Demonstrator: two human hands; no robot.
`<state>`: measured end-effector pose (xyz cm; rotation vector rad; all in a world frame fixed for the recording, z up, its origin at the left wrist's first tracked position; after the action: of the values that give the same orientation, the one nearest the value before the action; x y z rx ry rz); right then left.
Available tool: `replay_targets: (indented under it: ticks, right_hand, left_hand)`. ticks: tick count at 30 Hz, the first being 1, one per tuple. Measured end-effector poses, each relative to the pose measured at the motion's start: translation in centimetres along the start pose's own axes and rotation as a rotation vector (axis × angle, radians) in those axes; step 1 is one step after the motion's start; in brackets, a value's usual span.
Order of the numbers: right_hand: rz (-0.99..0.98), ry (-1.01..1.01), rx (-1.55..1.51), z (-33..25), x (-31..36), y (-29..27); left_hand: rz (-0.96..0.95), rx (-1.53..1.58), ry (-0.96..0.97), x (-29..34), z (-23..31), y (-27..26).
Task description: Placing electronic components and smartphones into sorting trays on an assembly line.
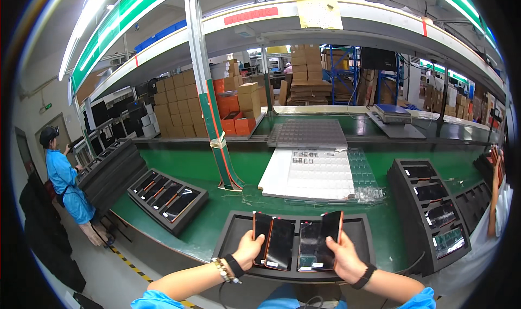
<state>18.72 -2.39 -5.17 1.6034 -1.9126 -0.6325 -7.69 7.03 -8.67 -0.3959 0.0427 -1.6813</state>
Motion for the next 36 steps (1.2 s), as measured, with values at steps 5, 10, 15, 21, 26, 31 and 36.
replay_targets:
  ticks: [5, 10, 15, 21, 26, 31, 36]
  right_hand:
    - [0.039, 0.024, 0.063, -4.9, 0.3, -4.9]
    - [0.08, 0.033, 0.307, -4.2, 0.0, -9.0]
    - [0.049, -0.086, 0.533, -3.2, -0.8, -9.2]
    - [0.132, -0.322, 0.729, -5.3, 0.7, -9.5]
    - [0.041, -0.566, 1.299, -11.8, 4.8, -5.5]
    - [0.103, -0.308, 1.141, -9.9, 4.1, -10.9]
    - [0.266, 0.231, 0.522, -7.2, 7.1, -16.0]
  left_hand:
    - [0.013, 0.094, -0.015, 0.3, 0.6, -6.4]
    - [-0.09, -0.193, -0.06, -1.4, -1.2, -10.2]
    - [-0.224, -0.308, -0.083, -1.8, -2.6, -6.8]
    - [0.137, -1.043, 0.428, 0.1, 2.3, -8.5]
    - [0.24, -1.138, 0.276, 3.8, 2.2, -14.2]
    - [0.026, -0.864, -0.12, 4.4, -4.0, -15.8]
    - [-0.123, 0.089, -0.272, 4.1, -4.9, -14.5]
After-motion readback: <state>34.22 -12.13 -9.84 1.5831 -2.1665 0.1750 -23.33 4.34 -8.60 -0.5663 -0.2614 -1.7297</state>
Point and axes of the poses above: each hand's wrist, its own x-axis away from the middle knuckle, its own y-axis out of the palm, z = x × y, the point moved 10 cm from there along -x, towards the middle knuckle, and after that the axes turned 11 degrees about -x, right-handed, at the moved point
